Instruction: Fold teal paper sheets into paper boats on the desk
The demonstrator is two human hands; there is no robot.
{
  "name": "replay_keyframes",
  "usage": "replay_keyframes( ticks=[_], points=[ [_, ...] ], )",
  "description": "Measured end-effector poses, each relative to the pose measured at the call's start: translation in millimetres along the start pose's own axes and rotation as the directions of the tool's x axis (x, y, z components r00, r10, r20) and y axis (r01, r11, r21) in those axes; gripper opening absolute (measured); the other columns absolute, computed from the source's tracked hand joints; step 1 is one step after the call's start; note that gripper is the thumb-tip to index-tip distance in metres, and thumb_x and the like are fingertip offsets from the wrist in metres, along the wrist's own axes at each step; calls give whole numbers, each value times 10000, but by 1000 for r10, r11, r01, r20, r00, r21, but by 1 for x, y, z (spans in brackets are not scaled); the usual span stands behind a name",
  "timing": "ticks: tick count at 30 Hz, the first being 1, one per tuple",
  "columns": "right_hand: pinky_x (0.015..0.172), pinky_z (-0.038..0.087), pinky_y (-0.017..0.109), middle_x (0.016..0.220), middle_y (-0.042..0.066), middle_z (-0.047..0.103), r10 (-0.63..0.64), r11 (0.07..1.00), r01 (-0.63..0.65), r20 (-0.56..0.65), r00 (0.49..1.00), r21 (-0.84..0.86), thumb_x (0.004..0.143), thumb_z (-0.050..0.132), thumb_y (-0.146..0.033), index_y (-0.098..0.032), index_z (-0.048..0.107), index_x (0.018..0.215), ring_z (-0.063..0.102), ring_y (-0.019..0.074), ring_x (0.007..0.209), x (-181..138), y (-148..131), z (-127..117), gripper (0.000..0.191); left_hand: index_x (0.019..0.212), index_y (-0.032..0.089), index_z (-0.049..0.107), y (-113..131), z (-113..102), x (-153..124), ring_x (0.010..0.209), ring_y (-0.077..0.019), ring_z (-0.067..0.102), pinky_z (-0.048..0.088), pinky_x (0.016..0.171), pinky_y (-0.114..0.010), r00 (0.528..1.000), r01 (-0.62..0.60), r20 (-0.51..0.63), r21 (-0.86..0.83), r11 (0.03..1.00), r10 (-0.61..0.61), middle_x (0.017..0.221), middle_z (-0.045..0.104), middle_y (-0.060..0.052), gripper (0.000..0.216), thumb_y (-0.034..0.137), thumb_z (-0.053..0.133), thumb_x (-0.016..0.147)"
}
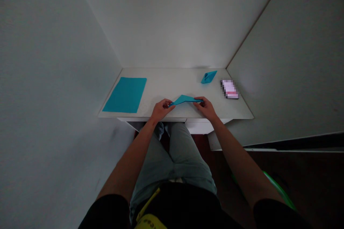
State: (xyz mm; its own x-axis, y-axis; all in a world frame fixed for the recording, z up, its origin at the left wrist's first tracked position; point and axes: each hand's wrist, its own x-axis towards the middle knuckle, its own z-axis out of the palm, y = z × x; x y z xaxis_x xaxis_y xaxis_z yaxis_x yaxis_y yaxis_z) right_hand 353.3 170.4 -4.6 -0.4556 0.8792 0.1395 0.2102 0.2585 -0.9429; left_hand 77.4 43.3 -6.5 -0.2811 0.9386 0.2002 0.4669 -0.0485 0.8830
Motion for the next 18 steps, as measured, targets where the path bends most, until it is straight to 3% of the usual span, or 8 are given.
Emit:
replay_keyframes(
  ticks=[8, 14, 18],
  points=[
    [522, 338, 285, 583, -78, 471, -14, 1000, 15, 18, 1000, -19, 812, 778, -531, -247, 693, 1144, 430, 146, 534, 4, 10, 0, 445, 1092, 219, 789, 1, -1, 1, 755, -176, 690, 546, 735, -313, 1000, -6, 12, 25, 1000, 5, 907, 792, -38, 355, 517, 762, 900],
    [516, 333, 284, 736, -49, 557, -31, 999, 33, -95, 995, 18, 767, 760, -477, -259, 625, 1194, 435, 140, 553, 5, 13, 5, 499, 1005, 224, 793, -1, 2, 0, 798, -200, 731, 552, 768, -327, 1000, 9, 19, 23, 1000, -10, 892, 807, -41, 318, 524, 719, 929],
    [520, 348, 295, 638, -68, 482, -9, 1000, 7, -116, 993, -19, 792, 749, -475, -247, 655, 1164, 435, 156, 543, 6, 13, 5, 447, 950, 231, 793, -4, 4, 1, 849, -215, 754, 568, 789, -329, 1000, 8, 21, 45, 999, -9, 913, 818, -45, 309, 528, 711, 937]
  ],
)
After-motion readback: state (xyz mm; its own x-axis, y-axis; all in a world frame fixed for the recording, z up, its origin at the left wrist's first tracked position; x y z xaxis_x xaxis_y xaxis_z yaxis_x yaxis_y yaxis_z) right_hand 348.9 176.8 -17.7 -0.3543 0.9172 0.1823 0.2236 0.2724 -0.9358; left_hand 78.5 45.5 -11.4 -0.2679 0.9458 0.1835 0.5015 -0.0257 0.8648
